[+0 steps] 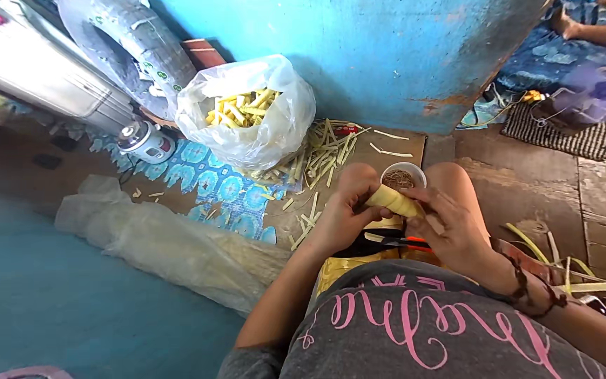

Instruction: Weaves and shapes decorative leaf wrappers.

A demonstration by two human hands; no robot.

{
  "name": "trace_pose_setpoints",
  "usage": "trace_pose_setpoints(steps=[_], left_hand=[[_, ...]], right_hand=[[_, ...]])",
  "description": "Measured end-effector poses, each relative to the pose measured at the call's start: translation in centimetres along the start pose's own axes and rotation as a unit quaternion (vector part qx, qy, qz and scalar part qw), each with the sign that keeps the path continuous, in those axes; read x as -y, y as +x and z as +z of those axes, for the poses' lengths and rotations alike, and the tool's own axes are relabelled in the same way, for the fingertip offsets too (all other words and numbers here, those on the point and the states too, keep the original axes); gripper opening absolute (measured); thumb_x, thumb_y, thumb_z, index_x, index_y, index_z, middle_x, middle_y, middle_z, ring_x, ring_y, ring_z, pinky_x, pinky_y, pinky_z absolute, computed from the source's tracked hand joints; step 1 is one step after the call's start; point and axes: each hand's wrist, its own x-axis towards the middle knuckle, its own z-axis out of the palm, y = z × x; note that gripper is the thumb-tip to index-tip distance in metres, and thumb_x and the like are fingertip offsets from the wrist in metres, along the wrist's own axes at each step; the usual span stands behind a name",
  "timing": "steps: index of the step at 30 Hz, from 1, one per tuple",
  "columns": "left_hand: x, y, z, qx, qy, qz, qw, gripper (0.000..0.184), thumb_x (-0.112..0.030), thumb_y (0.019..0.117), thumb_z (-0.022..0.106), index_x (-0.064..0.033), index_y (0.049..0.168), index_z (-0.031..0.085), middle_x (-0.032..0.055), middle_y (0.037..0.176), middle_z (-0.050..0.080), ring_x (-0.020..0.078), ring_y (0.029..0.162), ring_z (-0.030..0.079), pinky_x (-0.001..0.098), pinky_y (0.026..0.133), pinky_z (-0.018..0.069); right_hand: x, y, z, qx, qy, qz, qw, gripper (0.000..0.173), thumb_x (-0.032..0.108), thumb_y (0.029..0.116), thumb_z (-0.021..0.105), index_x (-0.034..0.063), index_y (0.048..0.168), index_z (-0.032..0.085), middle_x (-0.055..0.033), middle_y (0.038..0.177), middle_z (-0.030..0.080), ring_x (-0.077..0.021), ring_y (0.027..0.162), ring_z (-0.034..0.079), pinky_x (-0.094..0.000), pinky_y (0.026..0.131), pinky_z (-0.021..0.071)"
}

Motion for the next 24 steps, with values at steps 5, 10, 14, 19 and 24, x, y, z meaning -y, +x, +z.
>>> trace_pose_setpoints(steps=[5, 10, 14, 19, 24], left_hand=[[0.1, 0.0, -0.1, 0.011, 0.01, 0.019, 1.0, 0.015, -0.004, 0.0941, 0.07, -0.0013, 0.108, 0.068, 0.0018, 0.091, 0.072, 0.0056, 0.082, 0.069, 0.0242, 0.079, 0.0594], [0.3, 0.1, -0.2, 0.003, -0.001, 0.018, 1.0, 0.016, -0.004, 0.0939, 0.071, -0.0016, 0.109, 0.067, 0.0022, 0.091, 0.072, 0.0076, 0.082, 0.07, 0.0267, 0.078, 0.0605], [0.6, 0.1, -0.2, 0.009, -0.007, 0.018, 1.0, 0.01, -0.003, 0.0948, 0.069, -0.0011, 0.105, 0.067, 0.0022, 0.09, 0.072, 0.0072, 0.083, 0.07, 0.0268, 0.08, 0.0601], [0.6, 0.3, -0.4, 0.01, -0.007, 0.016, 1.0, 0.018, -0.002, 0.0935, 0.071, -0.0017, 0.111, 0.066, 0.0021, 0.092, 0.073, 0.0072, 0.083, 0.07, 0.0258, 0.08, 0.0601], [0.9, 0.4, -0.3, 0.005, -0.022, 0.018, 1.0, 0.014, 0.001, 0.0946, 0.067, -0.0011, 0.108, 0.065, 0.0026, 0.091, 0.072, 0.0078, 0.081, 0.071, 0.0264, 0.078, 0.0606]], right_hand=[[1.3, 0.5, -0.6, 0.021, 0.208, 0.189, 0.96, 0.032, 0.02, 0.1099, 0.04, 0.0088, 0.13, 0.061, 0.0009, 0.092, 0.073, -0.0044, 0.072, 0.069, -0.0195, 0.065, 0.059], [0.7, -0.1, -0.5, 0.018, 0.146, 0.131, 0.98, 0.032, 0.018, 0.1078, 0.046, 0.0058, 0.133, 0.061, 0.0006, 0.1, 0.073, -0.0036, 0.08, 0.069, -0.0203, 0.073, 0.0595], [0.9, -0.1, -0.8, 0.014, 0.199, 0.187, 0.962, 0.032, 0.019, 0.109, 0.042, 0.0062, 0.133, 0.06, 0.0004, 0.095, 0.073, -0.0051, 0.077, 0.07, -0.0213, 0.07, 0.0601], [0.6, -0.5, -0.7, 0.014, 0.187, 0.166, 0.968, 0.032, 0.019, 0.1096, 0.042, 0.0057, 0.132, 0.061, 0.0014, 0.098, 0.073, -0.0013, 0.075, 0.067, -0.0176, 0.068, 0.0575], [-0.1, -1.1, -0.7, -0.004, 0.069, 0.093, 0.993, 0.04, 0.031, 0.1059, 0.052, 0.0052, 0.136, 0.06, -0.0016, 0.109, 0.07, -0.0037, 0.089, 0.067, -0.0207, 0.078, 0.0575]])
